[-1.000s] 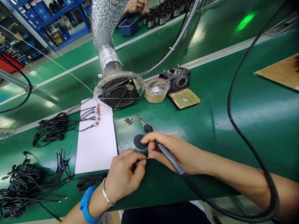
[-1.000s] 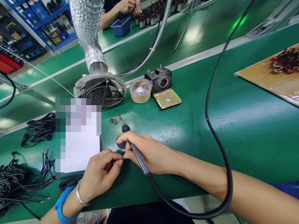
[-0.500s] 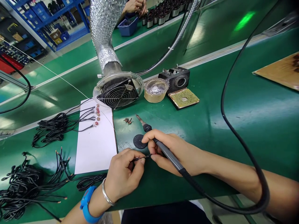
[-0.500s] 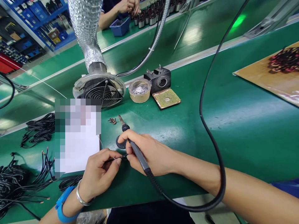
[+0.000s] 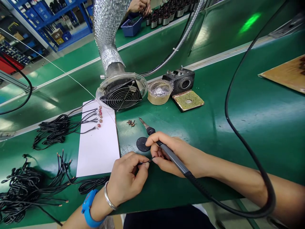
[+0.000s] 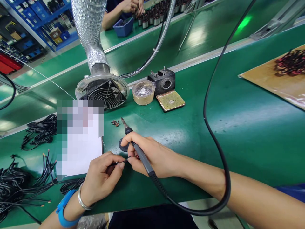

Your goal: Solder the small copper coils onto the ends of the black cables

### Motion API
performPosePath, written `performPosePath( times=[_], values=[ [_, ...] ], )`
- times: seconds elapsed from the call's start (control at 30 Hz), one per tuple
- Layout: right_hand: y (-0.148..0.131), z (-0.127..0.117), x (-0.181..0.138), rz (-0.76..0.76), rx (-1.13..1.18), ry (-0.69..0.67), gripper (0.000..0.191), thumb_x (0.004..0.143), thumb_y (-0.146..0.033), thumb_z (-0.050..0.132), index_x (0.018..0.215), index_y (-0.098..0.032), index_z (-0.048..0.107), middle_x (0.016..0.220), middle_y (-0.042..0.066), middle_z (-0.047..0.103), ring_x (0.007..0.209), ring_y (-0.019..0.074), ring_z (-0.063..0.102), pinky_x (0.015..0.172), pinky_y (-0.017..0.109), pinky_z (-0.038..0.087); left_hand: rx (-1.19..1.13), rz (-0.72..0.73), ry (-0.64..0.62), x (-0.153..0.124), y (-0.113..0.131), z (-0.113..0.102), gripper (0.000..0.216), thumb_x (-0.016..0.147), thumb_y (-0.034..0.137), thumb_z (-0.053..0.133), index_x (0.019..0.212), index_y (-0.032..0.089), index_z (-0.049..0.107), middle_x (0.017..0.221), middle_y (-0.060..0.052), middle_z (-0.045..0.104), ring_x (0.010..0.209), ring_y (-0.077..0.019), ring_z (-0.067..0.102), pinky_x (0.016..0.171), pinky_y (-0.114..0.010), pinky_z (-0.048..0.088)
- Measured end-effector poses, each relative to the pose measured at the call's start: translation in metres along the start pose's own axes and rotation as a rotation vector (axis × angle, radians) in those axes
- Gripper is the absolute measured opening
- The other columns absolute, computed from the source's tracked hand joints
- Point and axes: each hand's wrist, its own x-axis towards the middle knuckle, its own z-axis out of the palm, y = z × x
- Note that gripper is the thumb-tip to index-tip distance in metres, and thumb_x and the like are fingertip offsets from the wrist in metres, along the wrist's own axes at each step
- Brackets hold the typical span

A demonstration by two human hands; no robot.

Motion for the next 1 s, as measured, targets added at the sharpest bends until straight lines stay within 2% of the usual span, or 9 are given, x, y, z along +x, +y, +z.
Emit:
performPosePath(
  times=[0.2,0.37,0.67,0.77,0.9,1.0],
  values=[
    [-0.006,-0.002,0.001,-0.004,-0.019,0.003,0.036,0.08,-0.015,0.054,0.114,-0.022,0.045,0.08,-0.002,0.061,0.059,0.0092,0.054,0.056,0.021,0.042,-0.025,-0.016,0.007,0.0,0.0,0.001,0.012,0.088,0.019,0.056,0.088,0.019,0.068,0.067,0.0,0.06,0.053,-0.0097,0.049,0.051,-0.022,0.038],
    [-0.009,-0.003,0.0,-0.012,0.021,-0.033,0.035,0.075,-0.012,0.054,0.108,-0.022,0.045,0.078,-0.003,0.059,0.061,0.0106,0.056,0.057,0.023,0.043,-0.073,-0.051,0.03,0.0,0.0,0.001,0.011,0.089,0.021,0.056,0.087,0.019,0.067,0.067,0.0,0.06,0.055,-0.01,0.05,0.053,-0.022,0.038],
    [0.0,0.004,-0.001,-0.029,0.14,0.006,0.033,0.084,-0.013,0.056,0.112,-0.023,0.041,0.083,-0.002,0.057,0.066,0.0097,0.055,0.061,0.022,0.046,-0.217,-0.16,0.066,-0.005,-0.003,0.007,0.014,0.09,0.027,0.057,0.084,0.018,0.066,0.06,0.002,0.054,0.049,-0.0087,0.042,0.048,-0.021,0.035],
    [0.002,0.005,-0.001,-0.041,0.148,0.033,0.036,0.084,-0.012,0.058,0.114,-0.023,0.04,0.084,-0.002,0.059,0.068,0.0103,0.057,0.063,0.023,0.047,-0.201,-0.119,0.073,-0.006,-0.004,0.008,0.012,0.089,0.026,0.059,0.085,0.017,0.067,0.06,0.002,0.055,0.049,-0.0089,0.045,0.049,-0.021,0.036],
    [0.001,0.008,-0.003,-0.041,0.033,0.117,0.04,0.079,-0.01,0.06,0.112,-0.024,0.043,0.081,-0.003,0.062,0.064,0.0103,0.059,0.059,0.022,0.047,-0.083,0.024,0.114,-0.004,-0.004,0.009,0.008,0.087,0.02,0.061,0.088,0.016,0.068,0.063,0.0,0.059,0.052,-0.0094,0.049,0.05,-0.021,0.038],
    [0.0,0.009,-0.004,-0.039,-0.035,0.158,0.039,0.079,-0.009,0.059,0.112,-0.024,0.044,0.079,-0.004,0.064,0.06,0.0092,0.06,0.058,0.021,0.047,-0.027,0.07,0.13,-0.002,-0.003,0.008,0.007,0.086,0.018,0.062,0.088,0.015,0.068,0.064,-0.001,0.061,0.052,-0.0095,0.051,0.05,-0.021,0.039]
  ],
)
